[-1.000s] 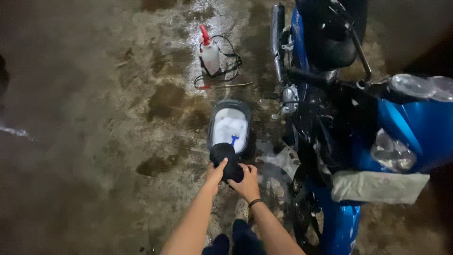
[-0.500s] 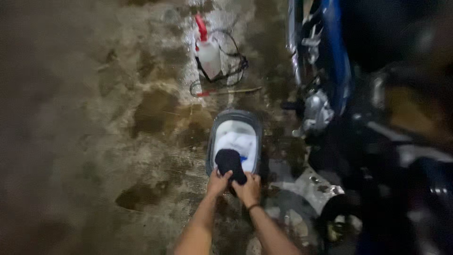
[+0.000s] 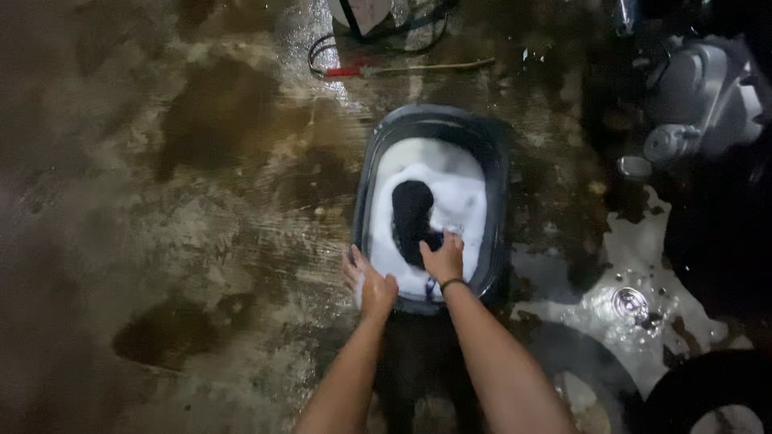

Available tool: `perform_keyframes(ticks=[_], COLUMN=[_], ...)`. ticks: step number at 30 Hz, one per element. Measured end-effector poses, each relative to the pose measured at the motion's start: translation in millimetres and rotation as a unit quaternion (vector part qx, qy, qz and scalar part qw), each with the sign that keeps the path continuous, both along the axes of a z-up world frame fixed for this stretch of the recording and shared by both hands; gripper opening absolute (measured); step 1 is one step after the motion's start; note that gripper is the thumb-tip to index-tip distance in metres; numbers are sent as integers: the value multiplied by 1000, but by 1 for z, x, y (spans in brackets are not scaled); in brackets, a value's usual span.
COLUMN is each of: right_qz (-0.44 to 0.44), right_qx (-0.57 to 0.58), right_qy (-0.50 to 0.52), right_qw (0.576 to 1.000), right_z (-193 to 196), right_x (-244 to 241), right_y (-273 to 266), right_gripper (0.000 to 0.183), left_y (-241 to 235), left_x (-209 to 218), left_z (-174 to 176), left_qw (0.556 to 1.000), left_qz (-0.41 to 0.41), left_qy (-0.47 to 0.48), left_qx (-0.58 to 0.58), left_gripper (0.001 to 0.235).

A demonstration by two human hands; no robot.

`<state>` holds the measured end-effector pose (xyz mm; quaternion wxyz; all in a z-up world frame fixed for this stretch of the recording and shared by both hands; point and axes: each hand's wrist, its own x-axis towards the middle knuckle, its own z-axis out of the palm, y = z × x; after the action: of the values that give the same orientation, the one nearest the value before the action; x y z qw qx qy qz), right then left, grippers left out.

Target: The person scrubs the front wheel and fender of a blue motorcycle using a soapy sponge, repeatedly dipping the sponge into a bucket of soapy water. The person also wipes the front fender and continues scrubbing the wheel area.

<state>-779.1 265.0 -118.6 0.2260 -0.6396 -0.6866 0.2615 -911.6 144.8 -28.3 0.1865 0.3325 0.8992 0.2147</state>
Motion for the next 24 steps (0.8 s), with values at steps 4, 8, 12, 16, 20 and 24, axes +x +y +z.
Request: perform_keyframes(ticks=[4, 8, 12, 16, 20, 24], right_qz=[-27, -63, -135, -192, -194, -183], right_qx=[15, 35, -29, -127, -110, -35], right_qy=[-36, -258, -278, -101, -5, -1], right_qw=[999, 964, 951, 968, 975, 983], right_z=[28, 70, 54, -2, -49, -55], right_x=[30, 65, 75, 97, 116, 120], right_y=[-8, -5, 1, 14, 45, 26], right_gripper=[56, 52, 85, 80, 74, 69], left_y=[13, 43, 49, 43, 49, 32], left_x=[-22, -44, -38, -50, -68, -65], left_z=[13, -9, -42, -48, -41, -57], left_qw=[997, 986, 954, 999, 991, 988], left_qz=[-9, -55, -76, -11, 40, 26], left_qy=[-26, 33, 274, 21, -129, -154], left_qx=[-75, -151, -97, -49, 23, -3], left_gripper=[100, 95, 69, 62, 54, 49])
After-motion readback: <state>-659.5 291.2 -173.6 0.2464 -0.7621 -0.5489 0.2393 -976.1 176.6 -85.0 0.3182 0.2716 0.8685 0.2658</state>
